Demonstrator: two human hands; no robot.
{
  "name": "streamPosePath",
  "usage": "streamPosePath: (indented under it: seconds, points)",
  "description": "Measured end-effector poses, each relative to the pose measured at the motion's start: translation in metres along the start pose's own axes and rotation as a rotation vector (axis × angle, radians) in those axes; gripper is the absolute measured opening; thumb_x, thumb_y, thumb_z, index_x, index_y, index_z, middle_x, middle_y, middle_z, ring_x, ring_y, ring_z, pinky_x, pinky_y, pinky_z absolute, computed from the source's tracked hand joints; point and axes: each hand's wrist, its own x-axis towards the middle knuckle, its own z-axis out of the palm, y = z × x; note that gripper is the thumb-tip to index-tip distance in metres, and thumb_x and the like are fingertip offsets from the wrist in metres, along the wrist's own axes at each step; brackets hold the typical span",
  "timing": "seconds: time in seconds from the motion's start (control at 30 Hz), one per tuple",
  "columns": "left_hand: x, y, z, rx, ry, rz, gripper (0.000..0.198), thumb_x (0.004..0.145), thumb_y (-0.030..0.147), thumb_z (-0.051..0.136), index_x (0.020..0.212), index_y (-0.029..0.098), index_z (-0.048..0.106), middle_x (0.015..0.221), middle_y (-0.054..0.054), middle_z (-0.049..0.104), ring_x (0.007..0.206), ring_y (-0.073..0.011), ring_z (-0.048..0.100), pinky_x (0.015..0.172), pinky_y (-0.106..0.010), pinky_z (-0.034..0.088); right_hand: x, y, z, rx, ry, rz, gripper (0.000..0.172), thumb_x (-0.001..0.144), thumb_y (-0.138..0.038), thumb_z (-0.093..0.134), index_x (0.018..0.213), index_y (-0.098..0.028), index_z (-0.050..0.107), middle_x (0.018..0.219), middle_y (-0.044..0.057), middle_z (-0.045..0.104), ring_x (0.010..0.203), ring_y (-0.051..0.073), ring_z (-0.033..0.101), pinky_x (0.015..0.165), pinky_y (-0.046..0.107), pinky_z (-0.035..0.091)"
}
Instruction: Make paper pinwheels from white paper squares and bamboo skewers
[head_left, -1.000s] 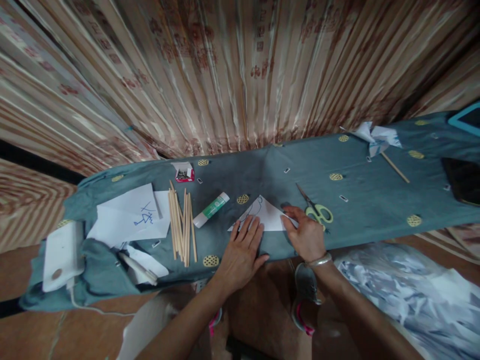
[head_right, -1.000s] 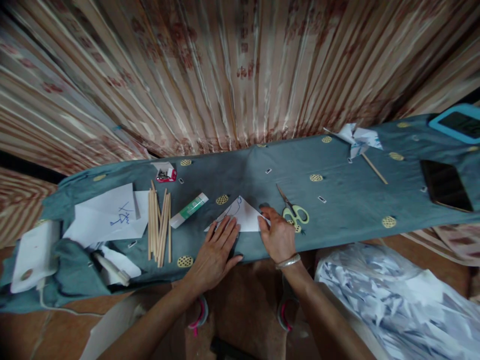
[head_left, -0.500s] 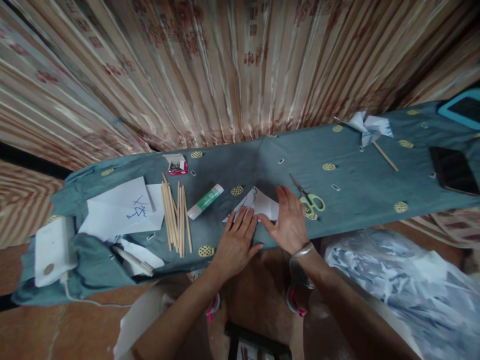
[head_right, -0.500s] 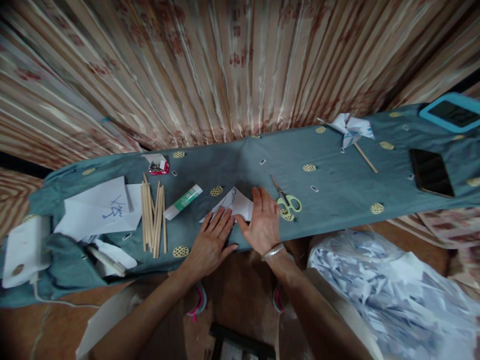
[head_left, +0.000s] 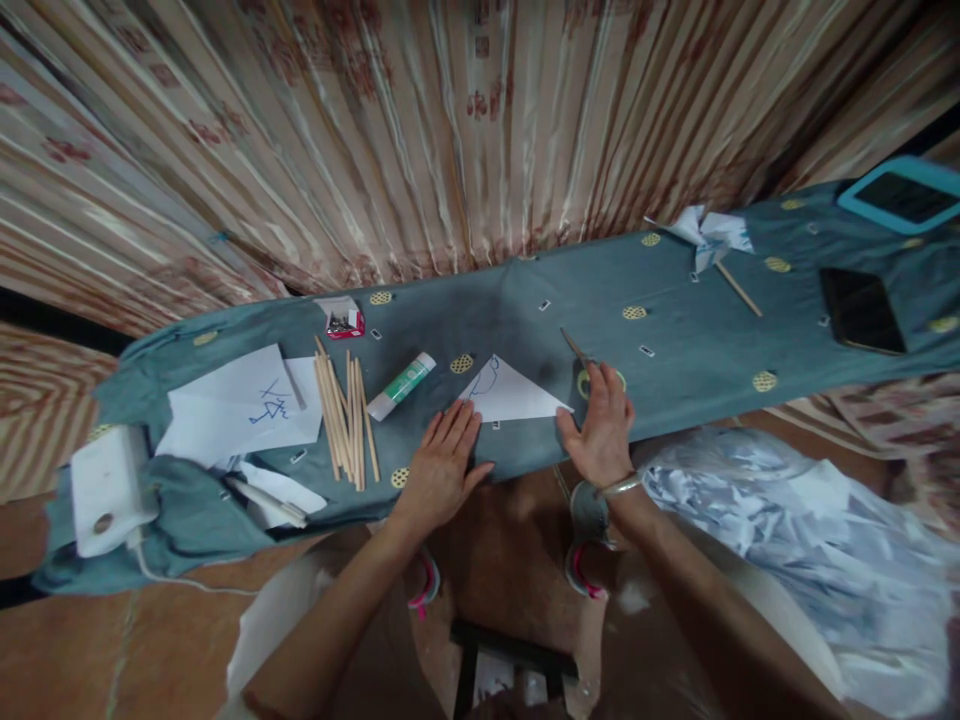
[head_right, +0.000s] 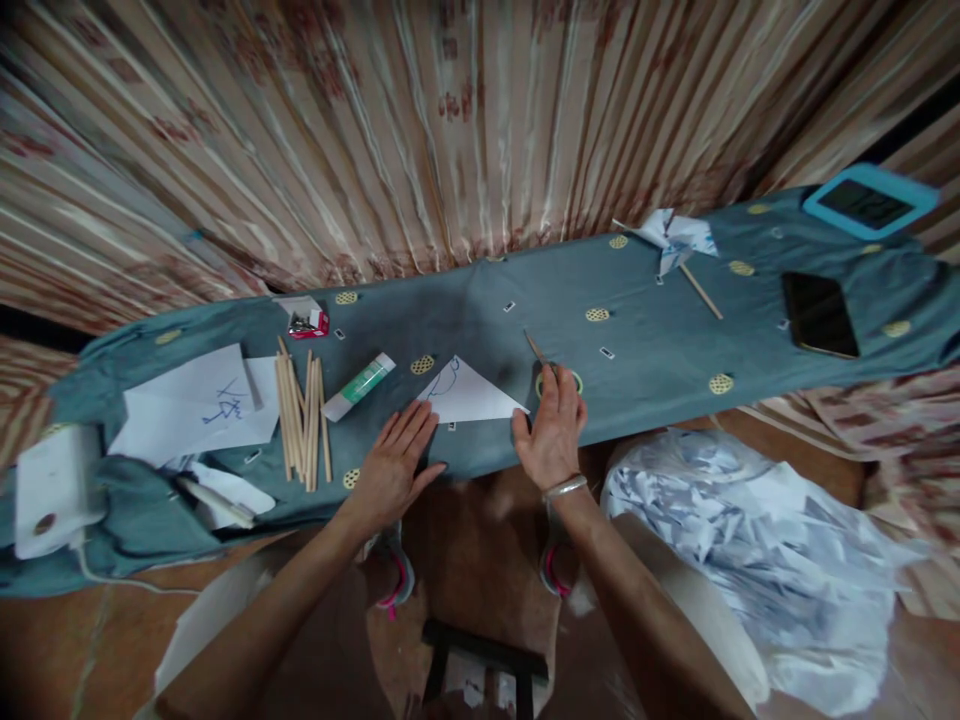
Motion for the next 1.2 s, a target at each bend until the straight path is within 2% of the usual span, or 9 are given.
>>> streamPosePath:
  seconds: [0.17, 0.37, 0.57, 0.73, 0.9, 1.03, 1.2]
  points:
    - [-0.025, -0.013, -0.007, 0.018, 0.041, -0.050, 0.058, 0.093, 0.041, 0.044, 0.141, 0.009, 0.036, 0.147, -0.019, 0.042, 0.140, -0.0289, 0.034, 0.110, -0.049, 0.036, 0.001, 0.013, -0.001, 0.029, 0.022, 0.025, 0.062, 0.086, -0.031, 0.044, 0.144, -0.015, 0.028, 0.146, 0.021, 0.037, 0.137, 0.032, 0.033, 0.105, 0.054, 0.031]
    - [-0.042, -0.019, -0.009, 0.075, 0.095, -0.114, 0.060, 0.092, 0.039, 0.047, 0.144, 0.013, 0.032, 0.145, -0.017, 0.045, 0.137, -0.0291, 0.039, 0.108, -0.051, 0.038, 0.002, 0.013, 0.001, 0.090, 0.059, 0.000, 0.056, 0.087, -0.028, 0.044, 0.141, -0.017, 0.036, 0.145, 0.020, 0.039, 0.136, 0.033, 0.035, 0.103, 0.057, 0.033]
    - [-0.042, -0.017, -0.010, 0.106, 0.090, -0.109, 0.060, 0.092, 0.037, 0.047, 0.144, 0.011, 0.032, 0.146, -0.018, 0.043, 0.138, -0.0279, 0.038, 0.108, -0.050, 0.038, 0.013, -0.004, -0.007, 0.191, -0.007, -0.106, 0.039, 0.093, -0.026, 0.036, 0.125, -0.019, 0.057, 0.137, 0.015, 0.051, 0.128, 0.028, 0.044, 0.103, 0.053, 0.035]
    - [-0.042, -0.016, -0.012, 0.105, 0.078, -0.109, 0.057, 0.092, 0.037, 0.048, 0.141, 0.010, 0.036, 0.146, -0.018, 0.044, 0.137, -0.0276, 0.038, 0.108, -0.049, 0.038, 0.018, -0.026, -0.002, 0.183, -0.134, -0.156, 0.029, 0.088, -0.037, 0.052, 0.102, -0.017, 0.067, 0.133, 0.017, 0.055, 0.122, 0.032, 0.049, 0.096, 0.051, 0.040]
    - [-0.042, -0.015, -0.013, 0.108, 0.062, -0.107, 0.057, 0.092, 0.037, 0.048, 0.141, 0.008, 0.037, 0.146, -0.019, 0.043, 0.138, -0.0282, 0.037, 0.109, -0.049, 0.037, 0.020, -0.030, 0.008, 0.261, -0.125, -0.084, 0.012, 0.083, -0.026, 0.056, 0.079, -0.020, 0.065, 0.126, 0.014, 0.060, 0.118, 0.031, 0.054, 0.095, 0.049, 0.042]
    - [-0.042, -0.015, -0.013, 0.086, 0.070, -0.125, 0.059, 0.092, 0.037, 0.048, 0.142, 0.010, 0.034, 0.146, -0.019, 0.043, 0.139, -0.0276, 0.036, 0.109, -0.050, 0.037, 0.021, -0.021, 0.009, 0.324, -0.103, -0.102, 0.011, 0.082, -0.025, 0.054, 0.075, -0.020, 0.061, 0.120, 0.015, 0.063, 0.118, 0.030, 0.055, 0.097, 0.049, 0.043]
    - [-0.043, -0.015, -0.012, 0.066, 0.075, -0.132, 0.058, 0.092, 0.038, 0.047, 0.142, 0.011, 0.035, 0.147, -0.020, 0.042, 0.139, -0.0278, 0.036, 0.109, -0.050, 0.036, 0.022, -0.005, 0.000, 0.364, -0.059, -0.064, 0.018, 0.085, -0.033, 0.050, 0.075, -0.021, 0.059, 0.115, 0.016, 0.065, 0.111, 0.029, 0.060, 0.096, 0.049, 0.045]
